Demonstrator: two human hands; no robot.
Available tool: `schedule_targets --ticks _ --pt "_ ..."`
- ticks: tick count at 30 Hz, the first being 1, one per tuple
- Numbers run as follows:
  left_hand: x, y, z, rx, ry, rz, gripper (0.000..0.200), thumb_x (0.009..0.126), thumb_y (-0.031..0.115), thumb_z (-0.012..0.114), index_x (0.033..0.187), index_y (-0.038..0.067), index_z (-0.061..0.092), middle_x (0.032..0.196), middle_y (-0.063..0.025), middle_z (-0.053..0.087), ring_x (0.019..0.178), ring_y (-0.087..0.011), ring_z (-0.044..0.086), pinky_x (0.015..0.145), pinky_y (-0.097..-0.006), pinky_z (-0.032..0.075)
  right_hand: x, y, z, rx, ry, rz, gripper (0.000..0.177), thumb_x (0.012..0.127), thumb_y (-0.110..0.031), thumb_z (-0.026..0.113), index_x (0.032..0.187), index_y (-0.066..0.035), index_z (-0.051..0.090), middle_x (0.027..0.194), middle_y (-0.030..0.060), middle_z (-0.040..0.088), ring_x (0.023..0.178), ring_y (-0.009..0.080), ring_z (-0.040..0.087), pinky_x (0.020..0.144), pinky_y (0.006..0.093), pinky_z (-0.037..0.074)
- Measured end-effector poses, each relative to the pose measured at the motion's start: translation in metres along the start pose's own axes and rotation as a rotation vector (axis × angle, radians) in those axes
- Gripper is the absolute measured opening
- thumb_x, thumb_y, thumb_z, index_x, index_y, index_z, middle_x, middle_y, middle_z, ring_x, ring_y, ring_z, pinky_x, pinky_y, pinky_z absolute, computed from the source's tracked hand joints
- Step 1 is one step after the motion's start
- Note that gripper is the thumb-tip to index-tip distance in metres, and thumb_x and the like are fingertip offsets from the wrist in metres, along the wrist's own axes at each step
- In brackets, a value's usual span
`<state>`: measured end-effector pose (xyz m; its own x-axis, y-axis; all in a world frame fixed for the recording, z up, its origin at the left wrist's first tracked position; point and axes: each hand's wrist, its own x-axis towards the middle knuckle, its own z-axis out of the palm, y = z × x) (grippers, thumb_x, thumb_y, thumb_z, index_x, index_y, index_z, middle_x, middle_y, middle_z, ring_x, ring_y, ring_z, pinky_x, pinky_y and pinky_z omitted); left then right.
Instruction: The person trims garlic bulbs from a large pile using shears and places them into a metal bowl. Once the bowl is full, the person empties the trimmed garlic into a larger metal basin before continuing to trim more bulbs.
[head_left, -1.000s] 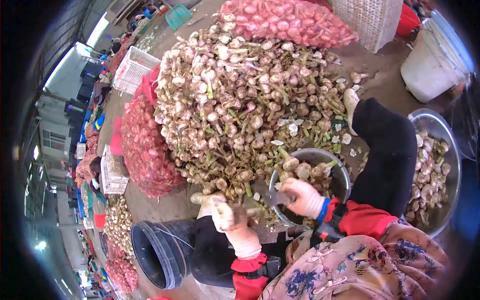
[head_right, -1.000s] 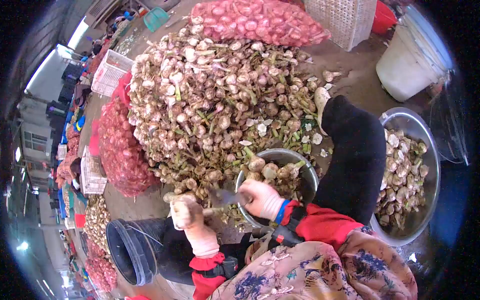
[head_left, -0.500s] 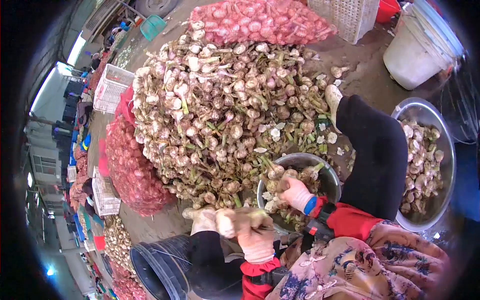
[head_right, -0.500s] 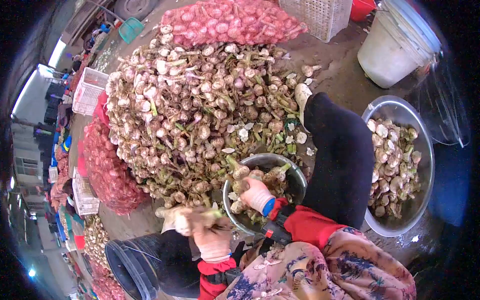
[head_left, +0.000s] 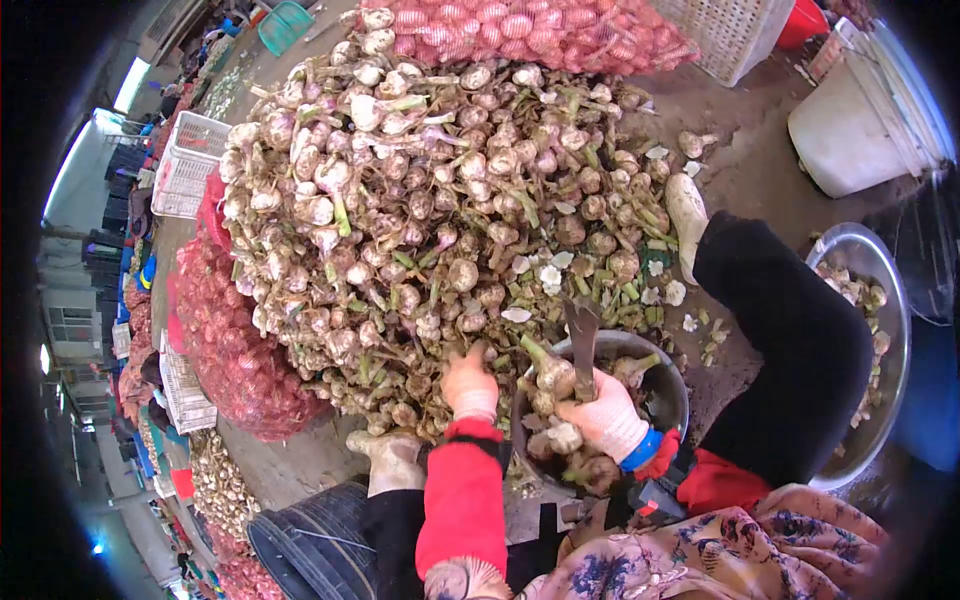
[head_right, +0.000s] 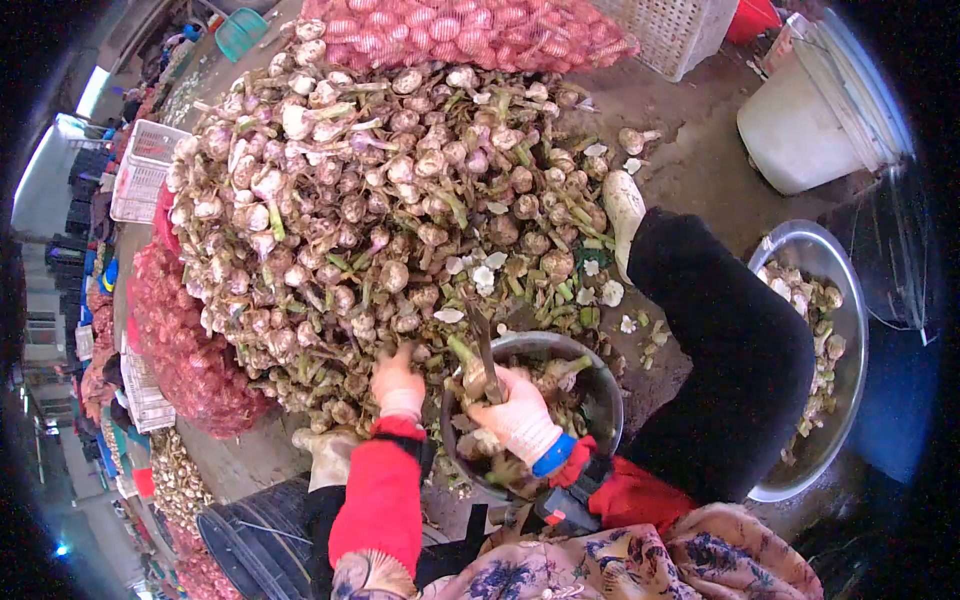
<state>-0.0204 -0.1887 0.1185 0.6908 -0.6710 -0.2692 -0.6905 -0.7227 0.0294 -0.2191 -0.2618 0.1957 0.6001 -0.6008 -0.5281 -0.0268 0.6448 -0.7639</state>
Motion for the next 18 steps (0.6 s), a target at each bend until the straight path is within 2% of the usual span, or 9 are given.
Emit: schedule_targets --ticks 3,7,9,11,13,14,15,17,18 --pt "0.044 0.005 0.030 0.432 -0.194 0.258 0.027 0.082 0.011 0.048 0.102 0.021 0.062 0.112 -0.0111 0.058 0.100 -0.0307 0.056 0.080 -0.0421 0.044 0.007 0.004 -0.002 0.065 0.017 0.081 0.033 0.070 0.004 0.067 0.102 -0.003 0.059 0.089 -0.0011 0.061 0.082 0.0092 0.055 0.075 0.0235 0.045" --pt "0.052 -0.008 0.031 0.359 -0.256 0.331 0.027 0.079 0.016 0.053 0.103 0.024 0.062 0.107 -0.0096 0.059 0.098 -0.0277 0.057 0.079 -0.0422 0.044 0.008 0.000 -0.001 0.062 0.049 0.090 0.034 0.070 0.005 0.066 0.103 -0.003 0.059 0.090 -0.0009 0.061 0.081 0.0092 0.055 0.075 0.0235 0.045" --pt "0.038 -0.018 0.014 0.038 -0.228 0.243 0.045 0.071 0.019 0.064 0.115 0.028 0.060 0.104 -0.0124 0.060 0.098 -0.0344 0.058 0.083 -0.0404 0.045 0.010 0.003 0.000 0.099 0.040 0.084 0.035 0.070 0.005 0.066 0.103 -0.004 0.059 0.091 -0.0009 0.061 0.081 0.0092 0.055 0.074 0.0233 0.045" --pt "0.015 -0.047 0.026 -0.676 -0.253 0.128 0.052 0.071 0.007 0.063 0.122 0.007 0.054 0.109 -0.0103 0.062 0.096 -0.0226 0.060 0.085 -0.0343 0.046 0.007 0.007 0.002 0.208 0.019 0.081 0.035 0.071 0.004 0.067 0.104 -0.004 0.059 0.091 -0.0011 0.061 0.081 0.0085 0.055 0.074 0.0231 0.045" --pt "-0.031 -0.028 -0.033 -1.280 -0.231 -0.081 0.045 0.074 0.005 0.062 0.118 -0.005 0.052 0.101 -0.0100 0.063 0.095 -0.0172 0.058 0.084 -0.0300 0.046 0.004 0.009 0.004 0.120 -0.006 0.073 0.035 0.072 0.002 0.067 0.106 -0.004 0.060 0.094 -0.0003 0.062 0.083 0.0079 0.055 0.074 0.0234 0.045" --pt "-0.050 -0.043 -0.027 -1.271 -0.179 -0.187 0.039 0.077 0.004 0.060 0.114 -0.005 0.054 0.098 -0.0112 0.063 0.096 -0.0180 0.058 0.082 -0.0303 0.047 0.000 0.008 0.007 0.022 -0.073 0.065 0.035 0.073 0.000 0.067 0.107 -0.005 0.060 0.096 0.0002 0.062 0.085 0.0079 0.055 0.075 0.0237 0.045" --pt "-0.074 -0.024 -0.071 -1.139 -0.208 -0.169 0.035 0.081 0.005 0.057 0.114 -0.005 0.052 0.107 -0.0130 0.060 0.099 -0.0189 0.057 0.080 -0.0302 0.048 -0.005 0.006 0.012 -0.077 -0.141 0.056 0.036 0.073 -0.002 0.067 0.108 -0.005 0.061 0.099 0.0007 0.062 0.086 0.0080 0.055 0.077 0.0240 0.046" --pt "-0.116 -0.024 -0.082 -1.246 -0.135 0.062 0.033 0.085 0.006 0.052 0.117 -0.004 0.050 0.113 -0.0141 0.055 0.099 -0.0190 0.057 0.079 -0.0295 0.049 -0.022 0.003 0.026 0.003 -0.229 0.057 0.037 0.075 -0.005 0.069 0.111 -0.005 0.060 0.102 0.0012 0.062 0.093 0.0087 0.056 0.083 0.0247 0.046" --pt "-0.135 -0.021 -0.087 -1.150 -0.139 0.029 0.035 0.088 0.003 0.047 0.122 -0.002 0.046 0.114 -0.0141 0.053 0.099 -0.0203 0.056 0.080 -0.0296 0.049 -0.031 0.000 0.032 0.005 -0.284 0.039 0.037 0.076 -0.005 0.069 0.112 -0.004 0.060 0.103 0.0019 0.062 0.094 0.0091 0.056 0.083 0.0250 0.045"
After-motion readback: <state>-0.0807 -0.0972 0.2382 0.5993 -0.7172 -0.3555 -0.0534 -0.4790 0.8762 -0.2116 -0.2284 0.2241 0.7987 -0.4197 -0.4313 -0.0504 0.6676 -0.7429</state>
